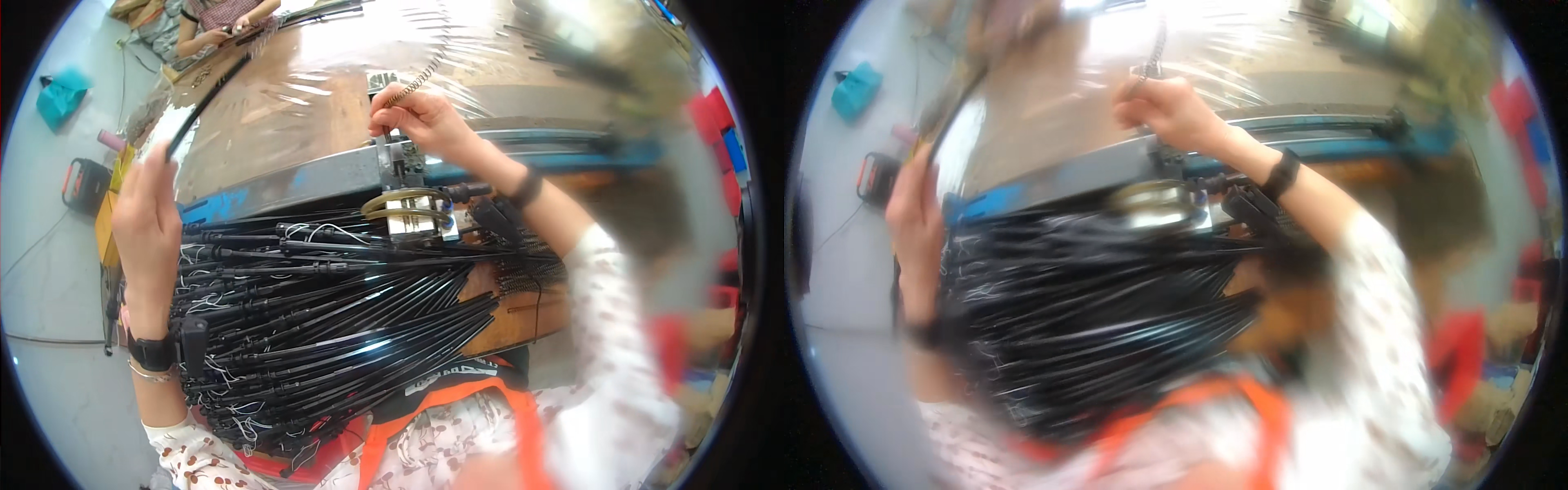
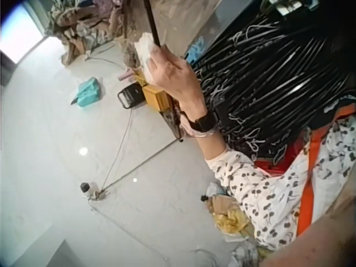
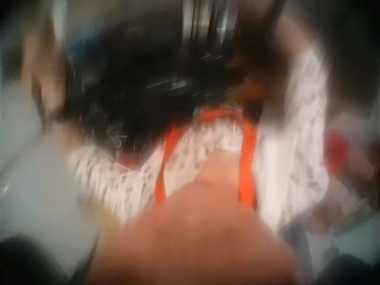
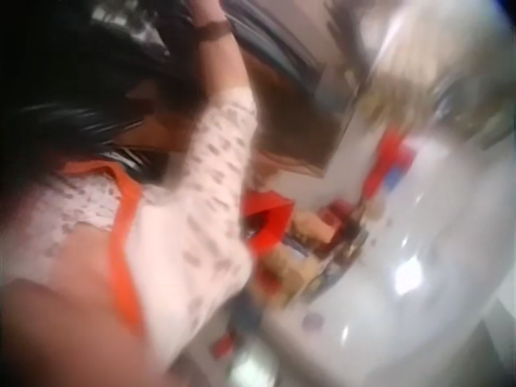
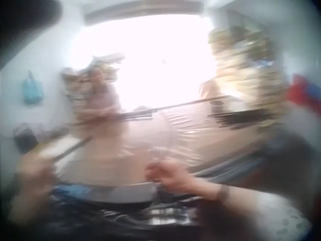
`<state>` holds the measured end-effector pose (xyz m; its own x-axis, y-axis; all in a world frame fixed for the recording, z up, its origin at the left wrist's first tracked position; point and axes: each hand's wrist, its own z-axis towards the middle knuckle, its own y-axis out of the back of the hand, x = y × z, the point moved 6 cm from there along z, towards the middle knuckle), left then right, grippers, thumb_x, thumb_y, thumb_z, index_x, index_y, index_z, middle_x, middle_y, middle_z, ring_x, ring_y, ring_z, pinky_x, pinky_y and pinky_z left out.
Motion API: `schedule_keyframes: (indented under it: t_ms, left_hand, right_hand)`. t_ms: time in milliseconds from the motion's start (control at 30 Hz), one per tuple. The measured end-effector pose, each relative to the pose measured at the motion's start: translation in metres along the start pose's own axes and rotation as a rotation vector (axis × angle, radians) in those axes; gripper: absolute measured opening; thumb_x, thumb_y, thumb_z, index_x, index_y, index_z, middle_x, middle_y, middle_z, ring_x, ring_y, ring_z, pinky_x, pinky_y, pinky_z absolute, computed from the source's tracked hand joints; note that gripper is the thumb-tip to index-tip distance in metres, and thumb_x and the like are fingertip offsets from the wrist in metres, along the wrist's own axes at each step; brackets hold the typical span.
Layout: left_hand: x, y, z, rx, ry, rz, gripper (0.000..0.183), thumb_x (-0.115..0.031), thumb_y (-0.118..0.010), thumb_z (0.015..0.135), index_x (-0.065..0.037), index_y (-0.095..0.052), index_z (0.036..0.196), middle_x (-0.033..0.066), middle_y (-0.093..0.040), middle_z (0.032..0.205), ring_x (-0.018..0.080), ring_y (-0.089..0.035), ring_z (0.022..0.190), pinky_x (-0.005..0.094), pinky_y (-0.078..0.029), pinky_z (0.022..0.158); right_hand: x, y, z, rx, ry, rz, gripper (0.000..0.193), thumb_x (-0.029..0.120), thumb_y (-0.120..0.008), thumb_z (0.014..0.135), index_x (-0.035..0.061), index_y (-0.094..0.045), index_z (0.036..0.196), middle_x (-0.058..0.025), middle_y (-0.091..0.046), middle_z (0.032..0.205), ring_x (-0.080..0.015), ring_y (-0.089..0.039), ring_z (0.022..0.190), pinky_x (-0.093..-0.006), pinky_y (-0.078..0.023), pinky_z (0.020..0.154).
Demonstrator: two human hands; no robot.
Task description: The recorder is inserting metal umbrella ribs into a processing machine on a workbench.
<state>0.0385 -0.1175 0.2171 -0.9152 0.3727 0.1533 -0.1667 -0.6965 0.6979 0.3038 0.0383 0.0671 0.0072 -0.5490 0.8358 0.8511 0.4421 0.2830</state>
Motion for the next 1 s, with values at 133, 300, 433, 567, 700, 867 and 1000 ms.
schedule_keyframes:
  t_ms: [133,300,433,567,700,867,1000]
  left_hand:
    - [0.021,-0.006,-0.042,0.168,0.177,0.016,0.028,-0.001,-0.056,0.099,-0.001,-0.061,0.127,0.0224,-0.065,0.099,0.0375,-0.064,0.086,0.0398,-0.05,0.076]
    - [0.021,-0.021,-0.046,0.139,0.194,-0.091,0.027,-0.001,-0.058,0.098,-0.002,-0.062,0.125,0.0218,-0.064,0.092,0.0372,-0.062,0.079,0.04,-0.05,0.072]
    - [0.017,-0.034,-0.035,0.152,0.199,-0.113,0.029,-0.003,-0.06,0.097,-0.007,-0.063,0.125,0.0195,-0.064,0.088,0.036,-0.061,0.076,0.0405,-0.049,0.069]
    - [0.036,-0.042,-0.044,0.199,0.188,-0.038,0.029,-0.008,-0.061,0.097,-0.013,-0.065,0.125,0.0177,-0.065,0.087,0.0359,-0.063,0.077,0.0425,-0.049,0.067]
    - [0.021,-0.088,-0.056,0.338,0.12,-0.032,0.028,-0.011,-0.063,0.093,-0.019,-0.069,0.119,0.011,-0.065,0.082,0.0305,-0.065,0.075,0.0413,-0.051,0.064]
    - [-0.075,-0.185,0.0,0.292,-0.099,-0.322,0.025,-0.01,-0.058,0.09,-0.017,-0.067,0.112,0.011,-0.064,0.081,0.0318,-0.068,0.082,0.0432,-0.056,0.068]
    - [-0.087,-0.217,0.003,0.331,-0.038,-0.398,0.007,-0.017,-0.061,0.092,-0.01,-0.063,0.093,0.0129,-0.065,0.08,0.0342,-0.068,0.081,0.045,-0.056,0.071]
  right_hand:
    - [-0.006,-0.008,0.005,0.031,0.082,-0.043,0.013,0.012,-0.06,0.102,0.0007,-0.065,0.105,-0.0056,-0.071,0.086,-0.0117,-0.069,0.083,-0.0272,-0.057,0.079]
    - [-0.014,-0.034,0.022,0.26,0.013,-0.357,0.017,0.017,-0.059,0.1,0.0006,-0.062,0.104,-0.0096,-0.07,0.081,-0.019,-0.069,0.077,-0.0336,-0.055,0.072]
    - [-0.02,-0.052,0.028,0.356,0.022,-0.785,0.013,0.017,-0.059,0.098,0.0042,-0.062,0.101,-0.0113,-0.072,0.084,-0.0242,-0.071,0.077,-0.0379,-0.056,0.067]
    - [-0.017,0.051,-0.036,0.055,0.163,-1.016,0.007,0.006,-0.065,0.088,0.0094,-0.065,0.094,-0.0088,-0.07,0.083,-0.0288,-0.07,0.076,-0.0406,-0.055,0.062]
    - [-0.029,0.18,-0.135,-0.085,0.026,-1.274,0.014,0.0,-0.064,0.083,0.0082,-0.066,0.094,-0.0126,-0.066,0.085,-0.033,-0.065,0.086,-0.0437,-0.052,0.073]
    - [-0.05,0.271,-0.191,-0.083,-0.071,-1.543,0.012,0.012,-0.061,0.093,0.0046,-0.068,0.099,-0.0159,-0.069,0.097,-0.036,-0.064,0.094,-0.0469,-0.047,0.091]
    - [-0.081,0.29,-0.217,-0.17,0.054,-1.446,0.017,0.012,-0.058,0.096,0.0019,-0.069,0.106,-0.0192,-0.07,0.102,-0.038,-0.064,0.099,-0.0469,-0.049,0.089]
